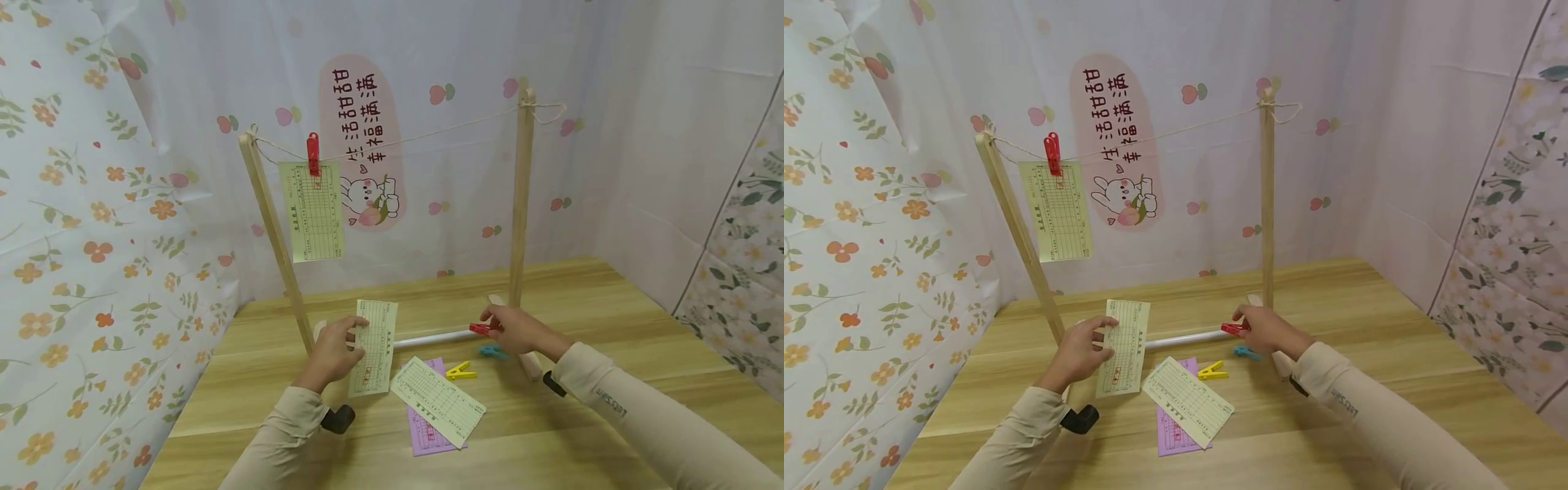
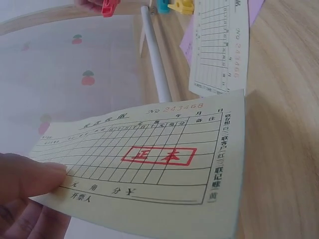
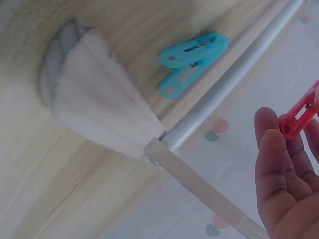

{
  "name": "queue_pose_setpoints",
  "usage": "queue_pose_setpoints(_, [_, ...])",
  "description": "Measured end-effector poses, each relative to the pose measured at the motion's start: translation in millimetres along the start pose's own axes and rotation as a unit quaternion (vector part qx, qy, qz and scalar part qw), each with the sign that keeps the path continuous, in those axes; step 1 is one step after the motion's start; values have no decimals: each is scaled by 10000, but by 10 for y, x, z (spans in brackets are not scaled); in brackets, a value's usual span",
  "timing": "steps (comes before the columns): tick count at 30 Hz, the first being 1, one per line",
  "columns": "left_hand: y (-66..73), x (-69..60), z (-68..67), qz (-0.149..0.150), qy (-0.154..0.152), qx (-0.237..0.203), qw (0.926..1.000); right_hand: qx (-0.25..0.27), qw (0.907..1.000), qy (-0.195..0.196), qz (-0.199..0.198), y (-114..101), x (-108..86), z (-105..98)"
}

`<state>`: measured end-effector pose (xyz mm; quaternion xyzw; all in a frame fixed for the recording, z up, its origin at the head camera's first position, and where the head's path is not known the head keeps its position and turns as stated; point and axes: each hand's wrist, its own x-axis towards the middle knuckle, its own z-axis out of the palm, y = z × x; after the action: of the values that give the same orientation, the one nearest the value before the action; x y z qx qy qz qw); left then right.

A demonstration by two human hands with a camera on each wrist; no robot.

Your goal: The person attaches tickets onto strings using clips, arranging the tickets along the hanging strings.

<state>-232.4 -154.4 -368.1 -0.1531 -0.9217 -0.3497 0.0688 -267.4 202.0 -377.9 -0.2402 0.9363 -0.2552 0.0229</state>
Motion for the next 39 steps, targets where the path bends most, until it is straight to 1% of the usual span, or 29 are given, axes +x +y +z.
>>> queue_pose_setpoints(1, [5,-1,2,-11,-7,0,10000,-1,10000,31,-3,-3,8,1])
queue_pose_setpoints(5, [22,19,6,102,26,-14,9999,-8,9998,176,-77,-21,42,-14])
queue_pose_setpoints(10, [48,40,-2,216,125,24,9997,68,9997,198,-115,-64,66,-42])
queue_pose_setpoints(14, [86,57,-11,263,142,72,9995,65,9996,230,-140,-87,76,-74])
queue_pose_setpoints(16, [105,65,-16,245,127,58,9996,85,9996,234,-150,-97,87,-85])
queue_pose_setpoints(23, [167,99,-32,167,68,41,9998,249,9993,275,0,-116,126,-108])
queue_pose_setpoints(29, [214,125,-44,155,79,21,9998,134,9991,389,-134,-136,149,-139])
queue_pose_setpoints(34, [254,139,-68,172,79,51,9998,133,9989,431,-120,-165,163,-169])
queue_pose_setpoints(39, [277,166,-86,154,68,-20,9999,212,9987,449,-114,-191,183,-206])
